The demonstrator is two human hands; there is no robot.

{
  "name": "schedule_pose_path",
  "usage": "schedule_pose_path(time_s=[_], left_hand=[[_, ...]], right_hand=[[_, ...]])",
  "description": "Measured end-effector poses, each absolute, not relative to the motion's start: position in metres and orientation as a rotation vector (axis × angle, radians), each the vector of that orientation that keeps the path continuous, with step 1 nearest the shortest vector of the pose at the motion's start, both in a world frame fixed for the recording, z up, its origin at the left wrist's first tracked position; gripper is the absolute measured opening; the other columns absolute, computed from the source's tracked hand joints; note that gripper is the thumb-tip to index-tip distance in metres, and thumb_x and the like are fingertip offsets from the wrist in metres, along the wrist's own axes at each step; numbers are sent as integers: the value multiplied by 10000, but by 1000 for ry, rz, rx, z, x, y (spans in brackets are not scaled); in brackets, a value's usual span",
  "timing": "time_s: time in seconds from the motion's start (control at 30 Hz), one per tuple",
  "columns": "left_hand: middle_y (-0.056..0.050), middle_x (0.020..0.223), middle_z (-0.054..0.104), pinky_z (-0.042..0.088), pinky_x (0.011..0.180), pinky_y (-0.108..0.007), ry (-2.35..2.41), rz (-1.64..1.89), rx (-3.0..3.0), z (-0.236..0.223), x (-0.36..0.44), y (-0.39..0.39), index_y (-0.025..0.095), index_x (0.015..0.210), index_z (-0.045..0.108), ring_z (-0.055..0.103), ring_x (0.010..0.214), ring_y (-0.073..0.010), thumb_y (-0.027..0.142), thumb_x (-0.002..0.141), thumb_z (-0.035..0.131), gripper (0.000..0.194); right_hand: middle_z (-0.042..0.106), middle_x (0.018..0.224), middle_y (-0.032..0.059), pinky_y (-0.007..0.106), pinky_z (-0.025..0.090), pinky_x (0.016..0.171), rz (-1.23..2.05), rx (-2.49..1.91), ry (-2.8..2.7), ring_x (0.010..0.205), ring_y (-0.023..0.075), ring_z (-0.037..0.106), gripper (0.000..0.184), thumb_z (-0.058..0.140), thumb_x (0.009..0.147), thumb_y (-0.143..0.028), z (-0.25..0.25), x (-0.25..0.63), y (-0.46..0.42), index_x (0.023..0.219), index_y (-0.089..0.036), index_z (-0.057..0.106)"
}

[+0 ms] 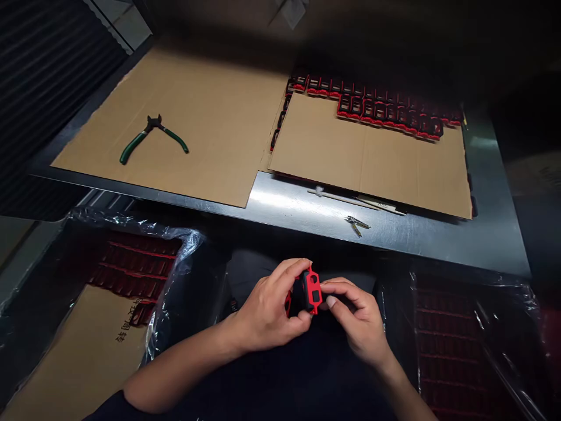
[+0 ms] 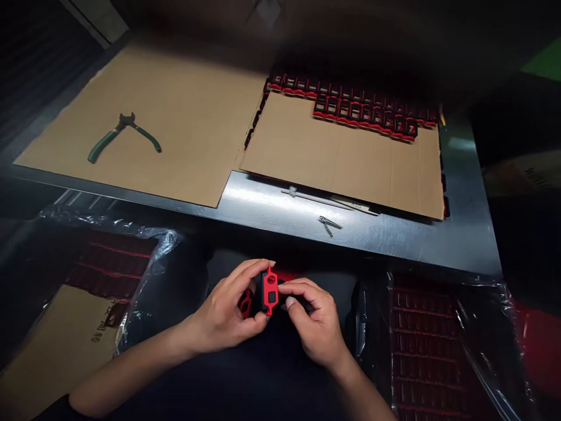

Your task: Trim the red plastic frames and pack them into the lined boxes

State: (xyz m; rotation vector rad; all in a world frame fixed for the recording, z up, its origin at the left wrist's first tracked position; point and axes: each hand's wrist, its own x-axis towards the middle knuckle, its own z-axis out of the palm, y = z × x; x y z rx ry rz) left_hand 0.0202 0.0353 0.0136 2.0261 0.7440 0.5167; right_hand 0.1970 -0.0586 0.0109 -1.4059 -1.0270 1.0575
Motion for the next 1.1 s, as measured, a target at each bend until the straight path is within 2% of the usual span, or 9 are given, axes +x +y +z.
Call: schedule_pose_path(time_s=[0.17, 0.4, 0.47, 0.6, 0.67, 0.8, 0.93, 1.03, 1.1], left_hand=[[-146, 1374, 579, 660, 787, -335, 659, 553, 2027, 8, 18, 37, 229, 1459, 358, 675, 1132, -263, 87, 725, 583, 781], [-171, 1406, 571, 626, 942, -404, 598, 555, 2090, 4, 16, 37, 217, 1504, 322, 625, 1255, -278, 79, 773, 602, 794], [-190, 1404, 576, 628, 932, -418, 590, 567, 2146, 2, 15, 37, 207, 1548, 240, 628, 1254, -282, 80, 797, 603, 844], [-244, 1392, 585, 630, 905, -462, 533, 628, 2270, -5, 13, 37, 162, 1599, 9, 636, 1244, -295, 66, 825, 594, 975], [-259, 1390, 586, 622, 913, -475, 488, 660, 2312, -9, 12, 37, 144, 1596, -60, 630, 1255, -295, 52, 826, 593, 1014], [-250, 1390, 590, 609, 932, -475, 447, 690, 2322, -12, 11, 37, 157, 1588, -118, 627, 1263, -281, 35, 820, 590, 1051], [-241, 1369, 603, 628, 870, -447, 436, 703, 2253, -10, 10, 36, 177, 1593, -105, 665, 1183, -268, 70, 835, 573, 1023], [-247, 1378, 582, 637, 806, -419, 462, 679, 2162, -8, 8, 34, 193, 1600, -83, 711, 953, -223, 125, 826, 598, 1033], [-229, 1349, 594, 632, 810, -425, 487, 664, 2073, -7, 9, 33, 208, 1604, -63, 706, 888, -210, 156, 804, 641, 1066]], right_hand=[[734, 965, 16, 248, 574, 739, 1142, -1381, -965, 864, 158, 690, 301, 603, 901, -107, 13, 195, -60, 1036, -314, 775], [728, 943, 25, 229, 584, 701, 1251, -1325, -835, 756, 128, 674, 168, 655, 905, -196, 11, 195, -59, 994, -267, 778], [731, 946, 35, 243, 596, 689, 1350, -1255, -748, 760, 138, 683, 166, 690, 897, -255, 9, 195, -59, 1046, -257, 762], [731, 973, 47, 241, 595, 679, 1468, -1221, -662, 832, 158, 688, 337, 805, 806, -305, 5, 191, -58, 1127, -240, 721], [721, 938, 29, 230, 582, 654, 1484, -1291, -647, 740, 129, 671, 366, 848, 755, -286, 5, 188, -56, 1090, -225, 716], [677, 792, -20, 203, 550, 612, 1534, -1309, -577, 630, 89, 623, 294, 869, 728, -272, 4, 184, -52, 968, -201, 717], [677, 758, -36, 187, 536, 623, 1619, -1153, -479, 653, 83, 622, 253, 885, 714, -259, 1, 187, -51, 886, -201, 709], [717, 784, -18, 196, 539, 658, 1705, -1047, -377, 674, 91, 647, 285, 908, 689, -289, -3, 189, -51, 830, -187, 683], [728, 767, -5, 208, 545, 640, 1801, -961, -288, 661, 107, 664, 359, 924, 664, -336, -9, 189, -51, 868, -183, 672]])
